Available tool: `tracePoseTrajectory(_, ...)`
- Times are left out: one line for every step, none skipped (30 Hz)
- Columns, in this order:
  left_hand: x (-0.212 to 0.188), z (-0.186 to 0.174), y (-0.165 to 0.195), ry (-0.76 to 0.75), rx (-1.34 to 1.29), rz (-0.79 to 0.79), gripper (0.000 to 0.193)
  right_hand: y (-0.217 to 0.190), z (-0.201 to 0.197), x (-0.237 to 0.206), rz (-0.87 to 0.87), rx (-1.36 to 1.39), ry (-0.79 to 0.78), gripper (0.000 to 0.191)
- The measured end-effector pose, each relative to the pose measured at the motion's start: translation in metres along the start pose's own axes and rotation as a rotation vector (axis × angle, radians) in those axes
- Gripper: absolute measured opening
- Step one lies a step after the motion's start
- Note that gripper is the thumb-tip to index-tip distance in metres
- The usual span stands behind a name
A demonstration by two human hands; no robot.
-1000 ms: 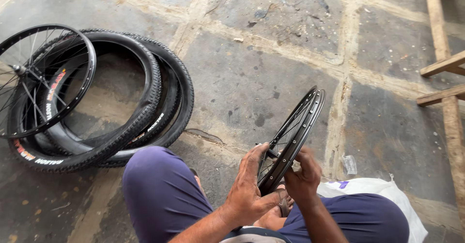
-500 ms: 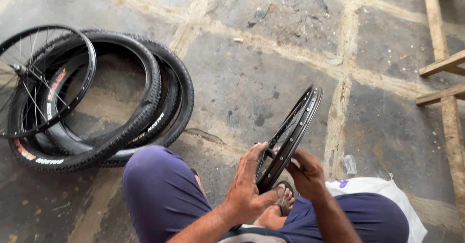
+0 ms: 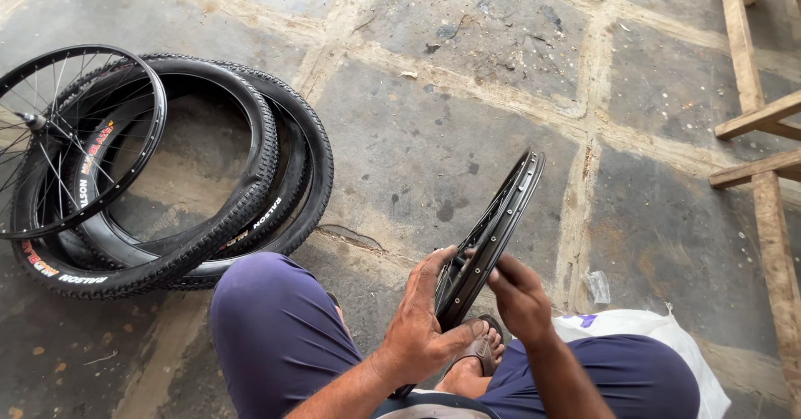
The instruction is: The person sits on the floor and adjusts the spokes of a bicycle wheel by hand, rotating the rim to check alignment. They then place the wheel down and pick up another wheel to continue adjusting its spokes.
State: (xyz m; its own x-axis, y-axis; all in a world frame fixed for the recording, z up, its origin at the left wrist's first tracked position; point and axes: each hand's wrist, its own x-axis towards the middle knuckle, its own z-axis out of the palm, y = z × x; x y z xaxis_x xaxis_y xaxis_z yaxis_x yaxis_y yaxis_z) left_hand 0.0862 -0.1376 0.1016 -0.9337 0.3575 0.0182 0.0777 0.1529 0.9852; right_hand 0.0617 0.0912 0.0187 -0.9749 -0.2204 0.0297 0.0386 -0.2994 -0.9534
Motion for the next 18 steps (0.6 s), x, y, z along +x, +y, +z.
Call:
tracePoseTrajectory(0.0, 0.001, -0.001, 0.005, -0.007, 0.015, 0.099, -0.003, 0.002, 0.003, 0.041, 0.04, -0.009, 0.035)
tracePoseTrajectory(0.0, 0.001, -0.002, 0.011, -0.013, 0.032, 0.099, -0.007, 0.004, 0.006, 0.082, 0.081, -0.019, 0.039)
tracePoseTrajectory(-0.001, 0.001, -0.003, 0.018, -0.02, 0.048, 0.1, -0.01, 0.007, 0.008, 0.09, 0.078, -0.02, 0.039)
tracePoseTrajectory(-0.001, 0.001, -0.003, 0.015, -0.009, 0.045, 0.1, -0.013, 0.011, 0.011, 0.102, 0.075, -0.023, 0.04)
tracePoseTrajectory(-0.001, 0.001, -0.004, 0.013, 0.001, 0.038, 0.1, -0.017, 0.015, 0.012, 0.117, 0.073, -0.027, 0.042)
tracePoseTrajectory(-0.001, 0.0, -0.005, 0.009, 0.012, 0.032, 0.1, -0.022, 0.019, 0.012, 0.086, 0.053, -0.061, 0.042)
tracePoseTrajectory(-0.001, 0.0, -0.005, 0.008, 0.005, 0.027, 0.101, -0.028, 0.022, 0.013, 0.051, 0.032, -0.097, 0.042)
tracePoseTrajectory(-0.001, -0.001, -0.005, 0.009, -0.002, 0.021, 0.101, -0.034, 0.025, 0.013, 0.017, 0.011, -0.134, 0.042)
tracePoseTrajectory(-0.001, -0.002, -0.006, 0.008, -0.01, 0.012, 0.101, -0.041, 0.027, 0.013, 0.005, -0.065, -0.145, 0.045)
tracePoseTrajectory(-0.001, -0.002, -0.006, 0.008, -0.005, 0.017, 0.101, -0.048, 0.029, 0.012, -0.008, -0.14, -0.155, 0.05)
tracePoseTrajectory(-0.001, -0.002, -0.006, 0.009, 0.0, 0.023, 0.101, -0.055, 0.029, 0.012, -0.022, -0.216, -0.165, 0.056)
tracePoseTrajectory(-0.001, -0.002, -0.007, 0.004, 0.005, 0.028, 0.1, -0.06, 0.03, 0.013, -0.058, -0.375, -0.139, 0.052)
tracePoseTrajectory(-0.001, -0.001, -0.007, 0.006, 0.01, 0.041, 0.099, -0.063, 0.031, 0.014, -0.095, -0.536, -0.108, 0.049)
tracePoseTrajectory(0.0, -0.001, -0.007, 0.01, 0.015, 0.054, 0.098, -0.064, 0.033, 0.016, -0.131, -0.697, -0.079, 0.045)
tracePoseTrajectory(0.0, 0.0, -0.007, 0.017, 0.02, 0.065, 0.097, -0.063, 0.036, 0.018, -0.207, -0.795, 0.001, 0.043)
tracePoseTrajectory(-0.001, 0.001, -0.007, 0.031, 0.029, 0.083, 0.097, -0.059, 0.041, 0.019, -0.279, -0.891, 0.087, 0.04)
tracePoseTrajectory(0.0, 0.002, -0.007, 0.048, 0.039, 0.107, 0.096, -0.055, 0.045, 0.02, -0.356, -0.988, 0.173, 0.038)
tracePoseTrajectory(0.001, 0.003, -0.007, 0.072, 0.05, 0.137, 0.096, -0.049, 0.05, 0.023, -0.513, -1.08, 0.267, 0.035)
